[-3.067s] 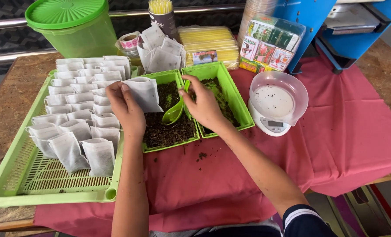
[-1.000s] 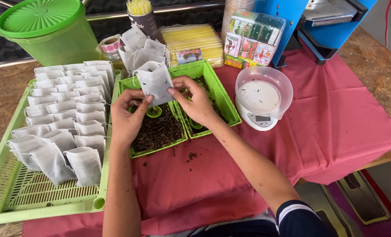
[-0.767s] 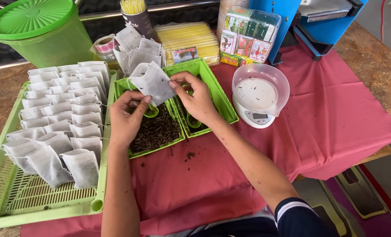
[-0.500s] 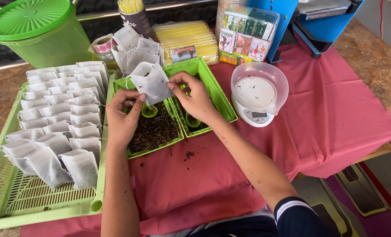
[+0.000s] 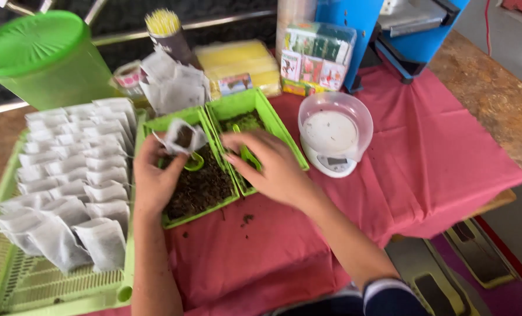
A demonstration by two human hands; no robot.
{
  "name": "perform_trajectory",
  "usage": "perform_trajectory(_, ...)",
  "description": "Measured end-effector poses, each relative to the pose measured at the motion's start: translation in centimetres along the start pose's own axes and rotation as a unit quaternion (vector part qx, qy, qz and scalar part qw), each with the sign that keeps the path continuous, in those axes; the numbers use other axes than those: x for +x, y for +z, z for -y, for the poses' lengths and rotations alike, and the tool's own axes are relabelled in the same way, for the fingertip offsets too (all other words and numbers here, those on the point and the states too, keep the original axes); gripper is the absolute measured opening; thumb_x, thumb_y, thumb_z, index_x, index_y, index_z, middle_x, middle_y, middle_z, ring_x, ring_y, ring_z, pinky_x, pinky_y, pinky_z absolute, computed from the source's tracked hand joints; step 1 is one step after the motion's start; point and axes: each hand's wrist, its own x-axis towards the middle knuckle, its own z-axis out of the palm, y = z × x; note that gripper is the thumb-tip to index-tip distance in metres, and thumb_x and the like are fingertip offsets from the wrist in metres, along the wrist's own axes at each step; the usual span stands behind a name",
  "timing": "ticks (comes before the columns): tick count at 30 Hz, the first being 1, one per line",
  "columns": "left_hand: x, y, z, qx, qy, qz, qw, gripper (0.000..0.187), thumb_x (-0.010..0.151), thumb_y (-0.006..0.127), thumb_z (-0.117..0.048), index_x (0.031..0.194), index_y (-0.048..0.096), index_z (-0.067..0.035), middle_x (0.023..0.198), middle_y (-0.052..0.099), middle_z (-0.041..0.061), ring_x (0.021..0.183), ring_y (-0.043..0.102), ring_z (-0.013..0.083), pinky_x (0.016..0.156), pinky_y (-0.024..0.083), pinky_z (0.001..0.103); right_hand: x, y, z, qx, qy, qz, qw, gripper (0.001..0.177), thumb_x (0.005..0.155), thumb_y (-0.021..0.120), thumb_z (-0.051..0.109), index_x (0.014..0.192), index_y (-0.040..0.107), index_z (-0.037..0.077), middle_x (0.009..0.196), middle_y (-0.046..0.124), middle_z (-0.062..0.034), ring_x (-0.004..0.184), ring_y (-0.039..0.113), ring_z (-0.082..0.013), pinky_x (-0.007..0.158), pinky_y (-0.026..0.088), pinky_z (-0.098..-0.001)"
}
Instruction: The person scoops loose tea leaves from a green container into white tea bags using a green scoop. They then place the filled tea bags onto a digital scale to weigh them before setting them aside on a tray.
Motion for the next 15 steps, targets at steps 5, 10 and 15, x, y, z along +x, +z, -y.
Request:
perform_trajectory(5, 0.3, 0.4, 0.4, 0.014, 0.003, -0.007, 1.0, 0.037, 0.086, 0.077, 0.01, 0.118, 0.067, -0.005, 0.109, 0.072, 0.016, 0.105, 0.068, 0.0313, 0.089, 0.05, 0.047, -10.5, -5.0, -2.5, -0.152, 0.043, -0.123, 0.98, 0.01, 0.093, 0.068, 0.005, 0.094, 0.074, 0.012, 0.081, 0.076, 0.0, 0.075, 0.072, -0.0264, 0.077, 0.057, -0.0382)
perform_trajectory(10, 0.2, 1.1, 0.7, 0.028, 0.0, -0.015, 0.999, 0.046, 0.085, 0.078, 0.007, 0.126, 0.064, -0.005, 0.109, 0.07, 0.015, 0.106, 0.066, 0.0266, 0.09, 0.05, 0.043, -16.9, -8.6, -5.7, -0.326, 0.143, -0.128, 0.926, 0.004, 0.095, 0.07, 0.007, 0.092, 0.071, 0.009, 0.076, 0.069, -0.0095, 0.072, 0.067, -0.0324, 0.069, 0.054, -0.041)
perform_trajectory(15, -0.2, 1.2, -1.7, 0.002, -0.048, -0.029, 0.998, 0.034, 0.098, 0.077, -0.01, 0.128, 0.064, -0.002, 0.114, 0.069, 0.015, 0.107, 0.068, 0.0269, 0.092, 0.053, 0.046, -17.6, -7.5, -5.9, -0.453, 0.233, 0.029, 0.86, 0.049, 0.097, 0.063, 0.04, 0.136, 0.064, 0.01, 0.139, 0.064, -0.0075, 0.124, 0.059, -0.0294, 0.093, 0.05, -0.0488)
